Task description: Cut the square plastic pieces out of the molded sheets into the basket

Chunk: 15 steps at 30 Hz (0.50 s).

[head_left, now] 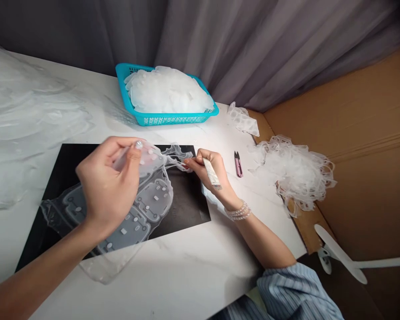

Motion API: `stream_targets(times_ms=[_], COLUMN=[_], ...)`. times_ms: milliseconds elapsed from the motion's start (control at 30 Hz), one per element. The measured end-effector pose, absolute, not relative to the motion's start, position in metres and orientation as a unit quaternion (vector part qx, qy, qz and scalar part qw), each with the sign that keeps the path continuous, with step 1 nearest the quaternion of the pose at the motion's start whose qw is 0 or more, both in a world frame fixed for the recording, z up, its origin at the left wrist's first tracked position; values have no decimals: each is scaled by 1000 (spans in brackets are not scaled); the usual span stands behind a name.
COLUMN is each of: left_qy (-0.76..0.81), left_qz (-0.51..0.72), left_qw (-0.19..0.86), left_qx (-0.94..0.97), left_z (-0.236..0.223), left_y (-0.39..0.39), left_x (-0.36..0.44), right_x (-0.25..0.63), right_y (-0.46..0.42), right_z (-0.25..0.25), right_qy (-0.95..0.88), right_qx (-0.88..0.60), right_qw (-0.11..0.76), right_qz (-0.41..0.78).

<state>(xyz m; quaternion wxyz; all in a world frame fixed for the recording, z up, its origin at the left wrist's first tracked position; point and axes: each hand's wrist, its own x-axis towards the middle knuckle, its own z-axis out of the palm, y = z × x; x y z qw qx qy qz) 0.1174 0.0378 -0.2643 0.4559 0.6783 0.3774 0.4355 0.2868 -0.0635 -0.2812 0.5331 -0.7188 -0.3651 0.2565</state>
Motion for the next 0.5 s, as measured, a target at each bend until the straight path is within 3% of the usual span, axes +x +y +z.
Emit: stream_targets(times_ms=[100,200,267,367,433,500], left_qy=[375,374,366,320,288,269], left_qz=[494,542,539,450,402,373], left_qw=[323,282,355,580,685,738], left_qx=[715,698,670,599,535,494], left_z=[-261,-254,-247,-238,-235,-235], left_y=[37,32,30,29,28,27], left_x=[111,110,112,117,120,121], right_x=[290,295,298,297,289,276], right_y=[-63,-63,-65,-72,-77,-82], right_z=[-287,-290,-284,-261,-241,-221], right_qy=[-382,-411,-429,-447,-440,-431], right_qx=[-727,-751,-772,-803,-795,-745], right_qw=[516,480,439,372,399,484], right_qz=[241,193,166,130,123,159])
